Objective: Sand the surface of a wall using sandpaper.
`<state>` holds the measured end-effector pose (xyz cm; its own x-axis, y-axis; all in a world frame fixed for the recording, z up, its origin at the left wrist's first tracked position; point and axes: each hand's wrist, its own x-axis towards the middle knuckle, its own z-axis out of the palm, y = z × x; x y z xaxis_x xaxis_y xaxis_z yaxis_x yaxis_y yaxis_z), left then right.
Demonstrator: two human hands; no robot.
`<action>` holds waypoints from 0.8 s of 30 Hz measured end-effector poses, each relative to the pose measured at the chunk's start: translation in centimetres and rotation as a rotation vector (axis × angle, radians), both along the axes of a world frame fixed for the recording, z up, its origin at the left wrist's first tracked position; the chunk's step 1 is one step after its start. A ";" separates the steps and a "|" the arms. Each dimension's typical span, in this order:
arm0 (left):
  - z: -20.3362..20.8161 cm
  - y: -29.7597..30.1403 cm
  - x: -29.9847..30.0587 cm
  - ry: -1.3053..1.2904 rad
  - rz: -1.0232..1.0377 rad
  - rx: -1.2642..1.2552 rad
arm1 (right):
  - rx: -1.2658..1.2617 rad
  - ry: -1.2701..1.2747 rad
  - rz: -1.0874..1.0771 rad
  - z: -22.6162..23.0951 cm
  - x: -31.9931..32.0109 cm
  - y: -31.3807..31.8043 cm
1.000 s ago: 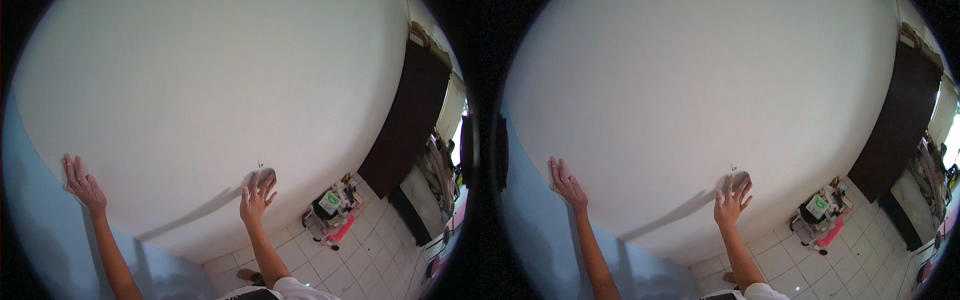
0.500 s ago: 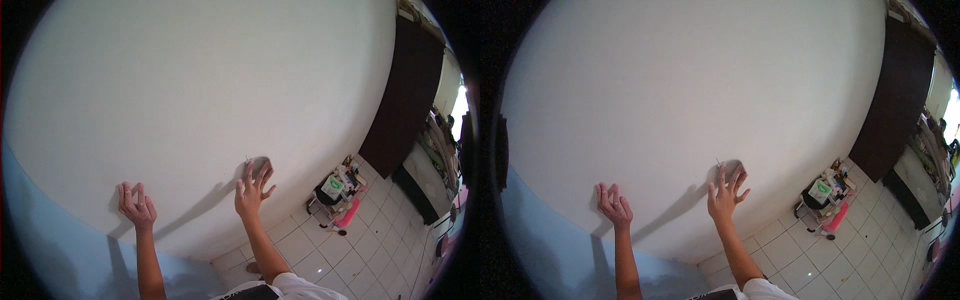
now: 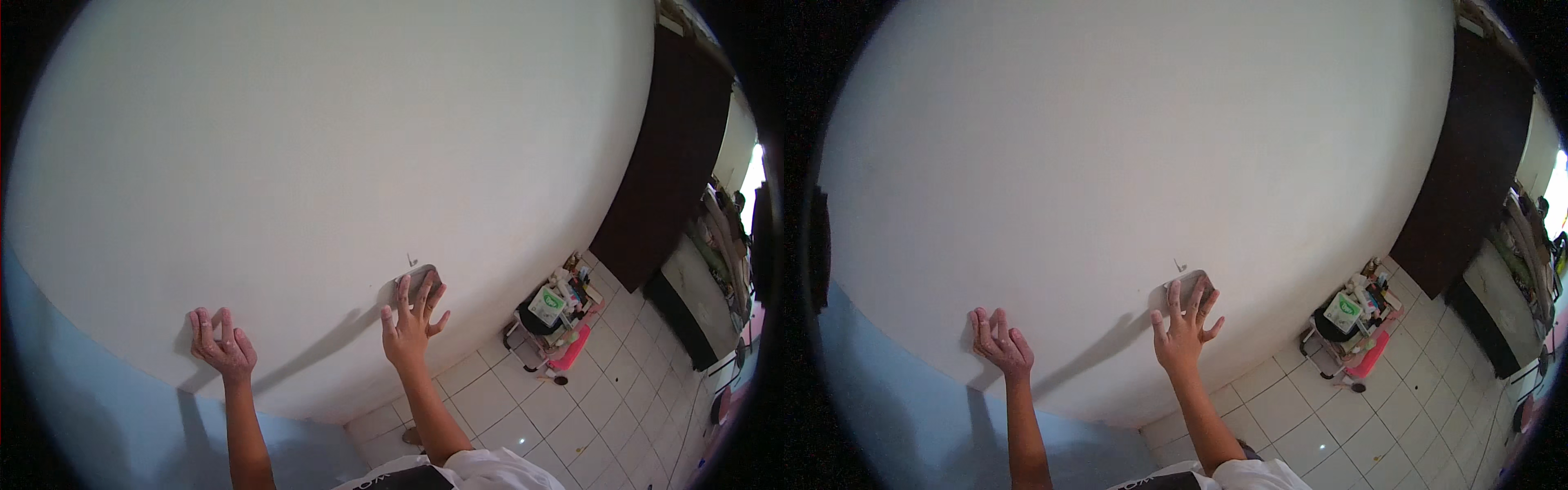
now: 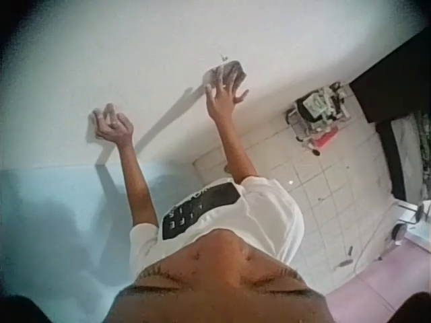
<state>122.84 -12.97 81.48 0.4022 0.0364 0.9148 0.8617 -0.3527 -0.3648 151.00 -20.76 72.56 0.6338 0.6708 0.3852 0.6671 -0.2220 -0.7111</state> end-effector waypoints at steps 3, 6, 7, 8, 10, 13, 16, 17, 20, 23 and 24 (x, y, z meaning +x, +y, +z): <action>-1.1 0.3 -0.6 -0.003 -0.031 0.019 | -0.007 -0.079 -0.054 1.2 1.2 0.5; -1.7 -0.2 -1.4 -0.002 -0.036 0.024 | 0.025 -0.067 -0.052 1.0 1.1 0.7; -1.8 -0.2 -1.5 0.002 -0.016 0.015 | 0.023 -0.070 -0.053 1.1 1.0 1.0; -1.8 0.1 -1.4 -0.001 -0.017 0.014 | 0.064 -0.043 -0.059 1.1 0.7 1.4; -1.8 0.1 -1.5 -0.006 -0.066 0.029 | 0.093 -0.016 -0.054 1.9 0.6 1.4; -2.2 -0.4 -1.6 -0.004 0.014 0.025 | 0.164 -0.074 -0.131 5.4 2.0 1.4; -2.2 -0.7 -1.8 -0.021 -0.010 0.022 | 0.172 -0.105 -0.117 5.3 2.2 1.1; -2.1 -0.7 -1.8 -0.024 -0.012 0.023 | 0.141 -0.117 -0.103 4.0 1.9 1.0; -2.1 -0.9 -1.5 -0.012 0.008 0.023 | 0.068 -0.116 -0.065 -0.3 0.3 -0.1; -2.2 -0.8 -1.9 -0.017 0.015 0.016 | 0.041 -0.109 -0.055 0.1 -0.1 -0.5; -2.3 -0.7 -1.9 -0.030 -0.005 0.017 | 0.034 -0.127 -0.064 0.7 0.1 -0.6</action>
